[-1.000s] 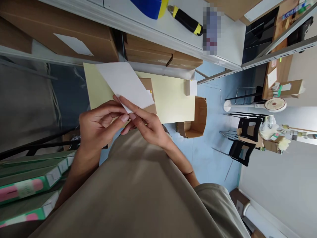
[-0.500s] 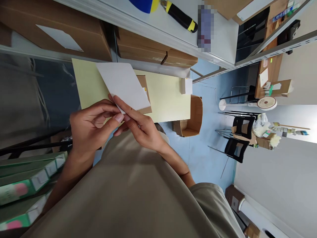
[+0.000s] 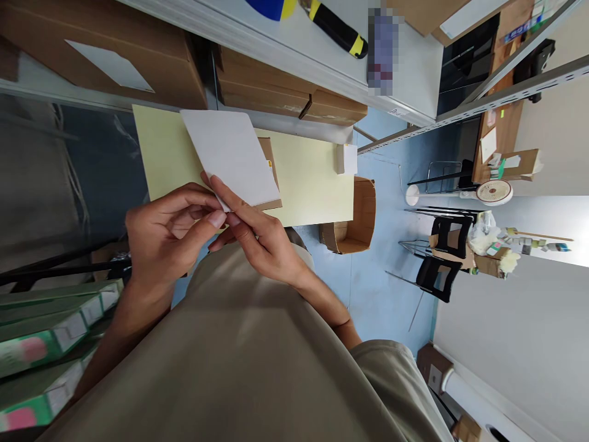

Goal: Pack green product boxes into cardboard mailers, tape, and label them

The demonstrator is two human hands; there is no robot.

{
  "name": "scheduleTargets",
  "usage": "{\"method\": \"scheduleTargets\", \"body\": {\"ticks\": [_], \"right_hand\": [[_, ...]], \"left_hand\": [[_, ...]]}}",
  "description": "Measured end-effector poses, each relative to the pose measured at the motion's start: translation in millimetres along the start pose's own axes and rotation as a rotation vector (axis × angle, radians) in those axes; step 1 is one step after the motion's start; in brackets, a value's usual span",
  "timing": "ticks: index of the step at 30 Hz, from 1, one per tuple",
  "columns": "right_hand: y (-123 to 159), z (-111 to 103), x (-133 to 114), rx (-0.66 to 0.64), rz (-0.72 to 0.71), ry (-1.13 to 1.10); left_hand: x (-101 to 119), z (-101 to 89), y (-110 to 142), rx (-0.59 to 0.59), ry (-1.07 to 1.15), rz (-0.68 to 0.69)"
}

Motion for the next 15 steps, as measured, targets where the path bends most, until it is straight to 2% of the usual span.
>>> {"method": "scheduleTargets", "body": {"ticks": [4, 9, 15], "right_hand": [[0.2, -1.4, -5.4, 0.043, -0.032, 0.059], [2.5, 0.7, -1.0, 0.019, 0.007, 0.142], [2.7, -0.7, -6.6, 0.038, -0.050, 0.090]], "left_hand": [[-2.8, 0.0, 0.7, -0.001, 0.015, -0.003], [-5.2, 1.7, 1.6, -0.002, 0.026, 0.011], [-2.5, 4.6, -0.3, -0.020, -0.012, 0.013]]}}
Point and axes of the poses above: each hand's wrist, its own y-axis away from the middle knuckle, its own z-axis out of the palm, x = y × z, the point moved 6 cm from there along -y, towards the middle knuckle
